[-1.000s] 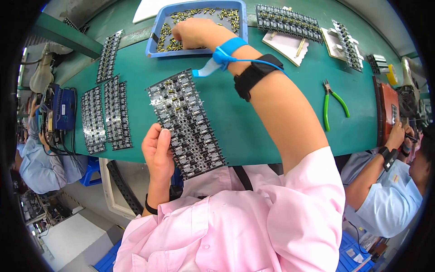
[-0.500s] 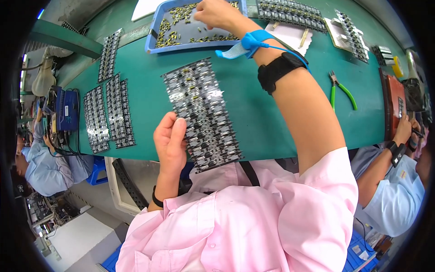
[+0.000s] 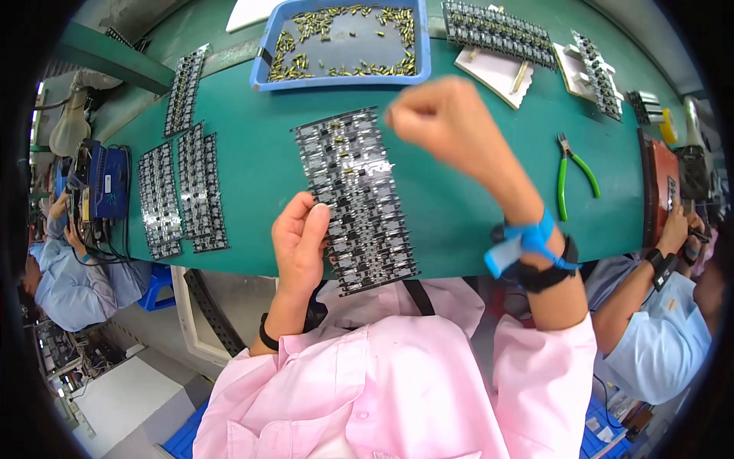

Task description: The person picks up components from a tray and inserts them into a circuit board by hand. After repeating this for several components, they place the board onto a stack and pick up a new one to repeat the process.

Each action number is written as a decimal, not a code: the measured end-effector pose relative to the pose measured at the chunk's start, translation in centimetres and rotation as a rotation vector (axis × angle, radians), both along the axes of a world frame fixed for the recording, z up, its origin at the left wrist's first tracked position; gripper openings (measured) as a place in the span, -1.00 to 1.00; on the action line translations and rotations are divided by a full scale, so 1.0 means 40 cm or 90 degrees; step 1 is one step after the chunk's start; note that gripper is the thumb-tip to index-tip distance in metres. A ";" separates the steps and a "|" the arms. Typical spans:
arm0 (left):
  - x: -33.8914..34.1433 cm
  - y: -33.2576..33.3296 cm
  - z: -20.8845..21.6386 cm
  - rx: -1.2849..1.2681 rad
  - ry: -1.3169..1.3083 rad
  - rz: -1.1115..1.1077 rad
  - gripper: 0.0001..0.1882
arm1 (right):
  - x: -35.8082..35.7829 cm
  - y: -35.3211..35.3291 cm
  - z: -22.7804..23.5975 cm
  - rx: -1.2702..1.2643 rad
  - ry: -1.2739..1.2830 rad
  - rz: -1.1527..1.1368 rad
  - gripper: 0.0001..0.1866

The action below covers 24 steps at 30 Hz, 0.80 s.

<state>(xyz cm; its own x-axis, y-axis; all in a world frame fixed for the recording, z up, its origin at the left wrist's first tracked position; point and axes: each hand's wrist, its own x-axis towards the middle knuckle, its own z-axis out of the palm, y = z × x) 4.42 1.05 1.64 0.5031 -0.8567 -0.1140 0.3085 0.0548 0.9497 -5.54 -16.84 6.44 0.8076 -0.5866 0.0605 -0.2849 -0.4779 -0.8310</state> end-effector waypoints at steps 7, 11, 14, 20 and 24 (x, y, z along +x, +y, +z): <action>0.033 0.012 -0.002 -0.004 -0.052 0.072 -0.88 | -0.104 0.046 -0.044 -0.271 0.228 0.010 -0.87; 0.034 0.017 -0.008 -0.009 -0.066 0.083 -0.88 | -0.110 0.046 -0.045 -0.201 0.234 0.054 -0.85; 0.035 0.021 -0.013 -0.007 -0.060 0.088 -0.88 | -0.111 0.058 -0.043 -0.261 0.245 0.019 -0.84; 0.033 0.026 -0.014 0.002 -0.073 0.074 -0.88 | -0.100 0.064 -0.077 -0.269 0.204 0.034 -0.86; 0.030 0.024 -0.020 -0.002 -0.062 0.079 -0.89 | -0.097 0.070 -0.066 -0.268 0.229 0.049 -0.87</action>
<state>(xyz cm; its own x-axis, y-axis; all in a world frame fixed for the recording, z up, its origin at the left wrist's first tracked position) 5.64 2.00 0.86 0.6132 -0.7880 -0.0560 0.2052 0.0903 0.9745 -9.44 -14.03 3.79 0.8601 -0.5099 -0.0103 -0.4665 -0.7783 -0.4202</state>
